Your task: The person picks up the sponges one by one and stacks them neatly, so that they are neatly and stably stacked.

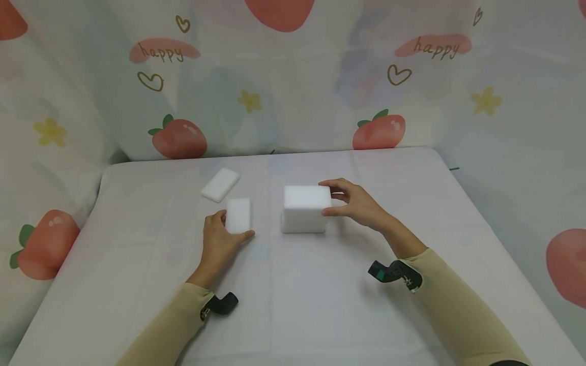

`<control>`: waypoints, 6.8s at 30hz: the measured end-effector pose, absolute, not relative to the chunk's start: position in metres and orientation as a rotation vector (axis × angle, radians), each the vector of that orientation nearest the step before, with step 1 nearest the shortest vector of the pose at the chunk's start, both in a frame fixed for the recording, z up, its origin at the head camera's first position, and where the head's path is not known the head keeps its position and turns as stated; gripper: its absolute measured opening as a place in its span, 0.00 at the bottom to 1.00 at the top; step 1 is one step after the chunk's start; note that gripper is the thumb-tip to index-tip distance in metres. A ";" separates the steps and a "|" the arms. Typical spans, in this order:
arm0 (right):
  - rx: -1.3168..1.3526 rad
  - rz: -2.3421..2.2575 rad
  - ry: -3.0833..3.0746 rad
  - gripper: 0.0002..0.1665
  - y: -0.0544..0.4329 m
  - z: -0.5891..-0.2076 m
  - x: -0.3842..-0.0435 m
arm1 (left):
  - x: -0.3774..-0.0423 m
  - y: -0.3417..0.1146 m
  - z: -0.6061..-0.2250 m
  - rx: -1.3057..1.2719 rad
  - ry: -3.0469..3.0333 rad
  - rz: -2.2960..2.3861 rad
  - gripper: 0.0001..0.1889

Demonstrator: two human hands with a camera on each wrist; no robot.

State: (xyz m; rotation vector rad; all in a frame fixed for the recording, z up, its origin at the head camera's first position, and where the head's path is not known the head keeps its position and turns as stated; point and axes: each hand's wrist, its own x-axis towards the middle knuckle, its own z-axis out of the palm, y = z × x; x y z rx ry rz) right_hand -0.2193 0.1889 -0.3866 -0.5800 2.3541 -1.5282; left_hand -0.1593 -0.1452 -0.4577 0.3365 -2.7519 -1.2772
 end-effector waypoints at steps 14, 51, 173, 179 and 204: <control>-0.601 -1.519 2.362 0.41 0.188 -0.389 -0.221 | -0.158 -0.153 -0.458 0.331 -2.758 -1.294 0.47; -0.594 -1.527 2.347 0.42 0.191 -0.387 -0.222 | -0.172 -0.178 -0.422 0.164 -2.894 -1.301 0.44; -0.586 -1.526 2.326 0.45 0.187 -0.381 -0.226 | -0.232 -0.089 -0.318 -1.011 -3.044 -1.094 0.37; -0.582 -1.522 2.333 0.46 0.187 -0.383 -0.226 | -0.231 -0.086 -0.321 -0.994 -3.061 -1.111 0.37; -0.556 -1.528 2.348 0.44 0.188 -0.384 -0.225 | -0.233 -0.081 -0.331 -1.022 -3.095 -1.059 0.37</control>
